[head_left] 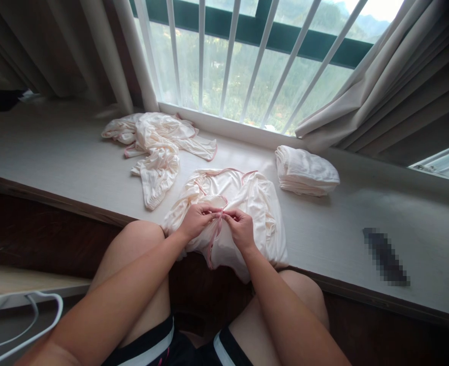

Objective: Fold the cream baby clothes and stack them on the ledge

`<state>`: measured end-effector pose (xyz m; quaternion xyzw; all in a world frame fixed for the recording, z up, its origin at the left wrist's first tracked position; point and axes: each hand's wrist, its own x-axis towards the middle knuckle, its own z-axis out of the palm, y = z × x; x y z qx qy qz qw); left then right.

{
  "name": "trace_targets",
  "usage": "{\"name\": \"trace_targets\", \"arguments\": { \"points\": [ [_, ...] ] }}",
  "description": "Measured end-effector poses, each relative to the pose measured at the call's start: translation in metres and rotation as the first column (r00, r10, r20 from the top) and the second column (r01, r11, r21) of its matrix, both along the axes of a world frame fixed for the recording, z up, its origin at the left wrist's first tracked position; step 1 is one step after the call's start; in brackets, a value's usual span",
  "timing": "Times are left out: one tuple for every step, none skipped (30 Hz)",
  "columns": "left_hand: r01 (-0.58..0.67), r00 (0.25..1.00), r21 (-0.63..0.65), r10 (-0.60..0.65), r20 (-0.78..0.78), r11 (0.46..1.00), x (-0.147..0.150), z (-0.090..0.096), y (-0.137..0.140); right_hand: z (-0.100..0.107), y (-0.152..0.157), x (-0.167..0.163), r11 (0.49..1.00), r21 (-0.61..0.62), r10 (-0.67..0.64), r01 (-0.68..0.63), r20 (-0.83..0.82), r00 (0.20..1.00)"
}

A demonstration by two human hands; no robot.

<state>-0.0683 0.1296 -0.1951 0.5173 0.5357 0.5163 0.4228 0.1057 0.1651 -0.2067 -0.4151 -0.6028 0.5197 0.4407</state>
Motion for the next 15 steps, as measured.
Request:
{"name": "trace_targets", "arguments": {
  "points": [
    [0.0, 1.0, -0.008, 0.0, -0.003, 1.0, -0.0004, 0.0004, 0.0001, -0.0003, 0.0004, -0.001, 1.0, 0.0, -0.002, 0.002, -0.001, 1.0],
    [0.0, 1.0, -0.015, -0.001, -0.008, 1.0, -0.0007, 0.0008, 0.0, -0.0004, 0.0007, -0.0019, 1.0, -0.002, -0.003, 0.003, -0.002, 1.0],
    [-0.001, 1.0, -0.021, 0.0, -0.012, 1.0, -0.001, 0.0012, -0.0002, -0.0005, 0.0009, -0.0025, 1.0, -0.003, -0.002, 0.002, -0.002, 1.0],
    [-0.002, 1.0, -0.025, 0.002, -0.018, 1.0, -0.0011, 0.0017, -0.0006, -0.0005, 0.0011, -0.0029, 1.0, -0.003, -0.001, 0.001, -0.002, 1.0],
    [-0.005, 1.0, -0.027, 0.004, -0.026, 1.0, -0.0012, 0.0023, -0.0011, -0.0005, 0.0012, -0.003, 1.0, -0.002, -0.001, 0.001, -0.002, 1.0],
    [-0.006, 0.999, -0.027, 0.005, -0.035, 1.0, -0.0011, 0.003, -0.0016, -0.0004, 0.0012, -0.003, 1.0, 0.001, -0.001, 0.001, -0.001, 1.0],
    [-0.007, 0.999, -0.026, 0.005, -0.045, 1.0, -0.001, 0.0038, -0.0023, -0.0002, 0.0012, -0.0029, 1.0, 0.006, -0.002, 0.002, 0.001, 1.0],
    [-0.005, 0.999, -0.026, 0.004, -0.054, 1.0, -0.0009, 0.0047, -0.0028, 0.0, 0.0011, -0.0026, 1.0, 0.011, -0.004, 0.004, 0.002, 1.0],
    [-0.002, 0.998, -0.026, 0.0, -0.061, 1.0, -0.0008, 0.0056, -0.0033, 0.0003, 0.0009, -0.0024, 1.0, 0.015, -0.004, 0.004, 0.002, 1.0],
    [0.001, 0.998, -0.028, -0.003, -0.066, 1.0, -0.0008, 0.0064, -0.0037, 0.0004, 0.0007, -0.0022, 1.0, 0.018, -0.003, 0.003, 0.002, 1.0],
    [0.004, 0.998, -0.029, -0.006, -0.07, 1.0, -0.0008, 0.0071, -0.0039, 0.0006, 0.0005, -0.002, 1.0, 0.019, -0.002, 0.002, 0.001, 1.0],
    [0.007, 0.997, -0.031, -0.009, -0.075, 0.999, -0.001, 0.0074, -0.0041, 0.0006, 0.0002, -0.0019, 1.0, 0.018, -0.001, 0.001, 0.001, 1.0],
    [0.011, 0.997, -0.032, -0.014, -0.082, 0.999, -0.0012, 0.0075, -0.0041, 0.0006, 0.0, -0.002, 1.0, 0.018, 0.002, -0.002, 0.002, 1.0],
    [0.019, 0.996, -0.031, -0.021, -0.09, 0.999, -0.0014, 0.0072, -0.0042, 0.0005, -0.0002, -0.0021, 1.0, 0.02, 0.006, -0.006, 0.005, 1.0],
    [0.027, 0.995, -0.026, -0.029, -0.098, 0.999, -0.0015, 0.0067, -0.0042, 0.0002, -0.0003, -0.0023, 1.0, 0.024, 0.009, -0.009, 0.008, 1.0]
  ]
}}
